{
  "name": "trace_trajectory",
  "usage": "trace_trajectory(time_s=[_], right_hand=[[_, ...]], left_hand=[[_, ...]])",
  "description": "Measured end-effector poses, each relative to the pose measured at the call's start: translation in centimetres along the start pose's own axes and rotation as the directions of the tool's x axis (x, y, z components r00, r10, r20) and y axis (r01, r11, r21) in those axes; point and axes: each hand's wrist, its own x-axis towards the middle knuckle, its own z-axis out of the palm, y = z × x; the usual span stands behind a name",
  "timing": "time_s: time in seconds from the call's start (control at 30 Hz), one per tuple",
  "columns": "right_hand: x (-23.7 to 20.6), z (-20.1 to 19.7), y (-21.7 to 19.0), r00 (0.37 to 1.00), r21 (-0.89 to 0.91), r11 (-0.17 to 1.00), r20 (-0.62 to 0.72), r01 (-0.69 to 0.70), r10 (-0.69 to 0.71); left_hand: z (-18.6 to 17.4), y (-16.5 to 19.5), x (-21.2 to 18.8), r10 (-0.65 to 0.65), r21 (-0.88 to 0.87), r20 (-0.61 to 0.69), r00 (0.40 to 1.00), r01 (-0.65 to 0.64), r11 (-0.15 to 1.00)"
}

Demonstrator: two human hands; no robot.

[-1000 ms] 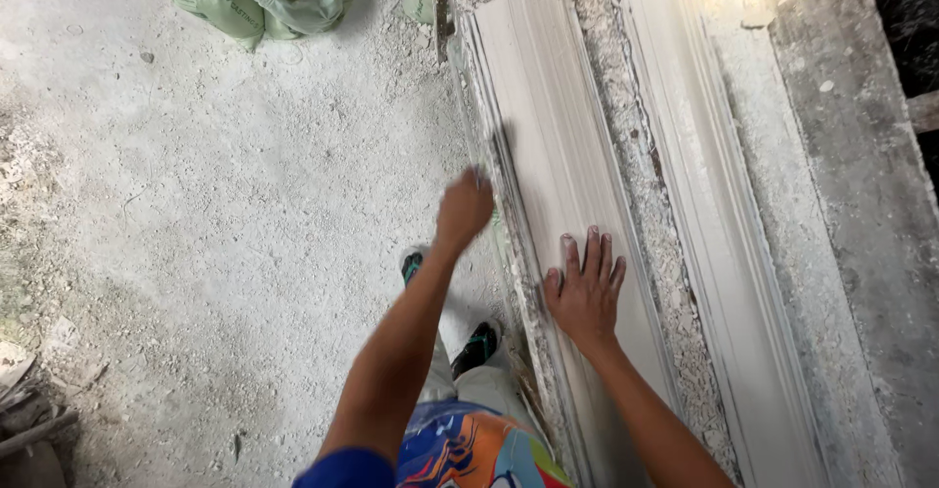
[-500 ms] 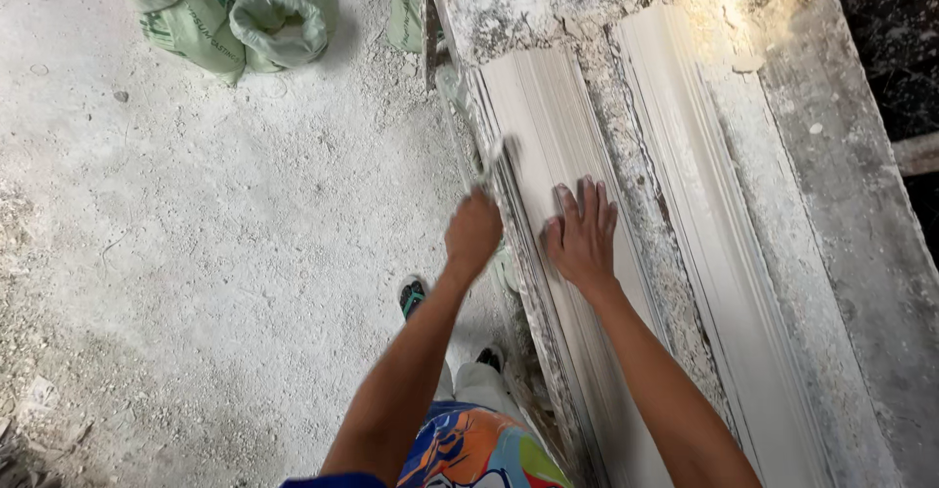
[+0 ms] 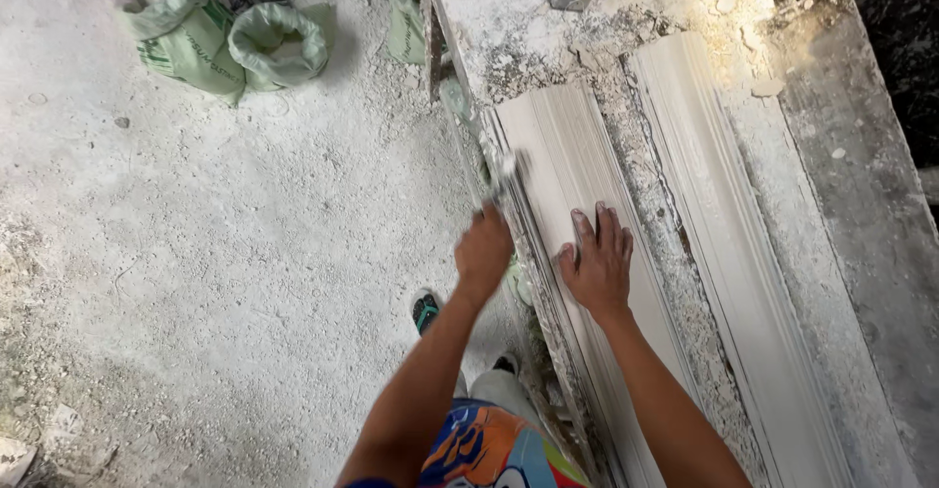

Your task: The person uses a small trowel to apply and smooth white plaster along long decorative molding strips laid on a workbench, pressing the strips steady with the other hand and working along their length. They first set down a cloth, then patch and scrape the plaster surface section by section across several moldings.

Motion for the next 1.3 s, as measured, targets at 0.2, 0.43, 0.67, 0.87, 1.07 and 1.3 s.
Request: trace_trajectory(time_s=[0.2, 0.43, 0.67, 0.87, 1.07, 1.3], right_hand=[[-0.2, -0.2, -0.2, 0.997, 0.024, 0.999, -0.069, 0.026, -0.024], [0.3, -0.8, -0.7, 0.997, 0.021, 0.999, -0.075, 0.027, -0.025], [0.7, -2.2, -1.5, 0.998, 0.029, 0.999, -0.053, -0.018, 0.020], [0.0, -3.2, -2.4, 0.987, 0.258, 0.961, -0.095, -0.098, 0.126], [-3.9, -6.3, -3.4, 0.939, 0.883, 0.401, 0.108, -0.242, 0.328], [-1.9, -9.5, 3.6, 0.769, 0.427, 0.640, 0.372, -0.639, 0.520]], left_hand=[[-1.7, 0.2, 2.5, 0.046, 0.037, -0.011, 0.999, -0.046, 0.998], [-2.5, 0.7, 3.6, -0.031, -0.007, 0.014, 0.999, 0.031, 0.999], [-4.8, 1.3, 7.0, 0.077, -0.028, -0.042, 0.996, -0.079, 0.996], [-0.8, 3.2, -0.6, 0.022, -0.426, 0.142, 0.990, 0.041, 0.904], [5.5, 7.6, -6.1, 0.320, -0.664, 0.253, 0.913, -0.077, 0.744], [5.7, 10.0, -1.1, 0.821, 0.278, 0.057, 0.568, -0.799, 0.533]])
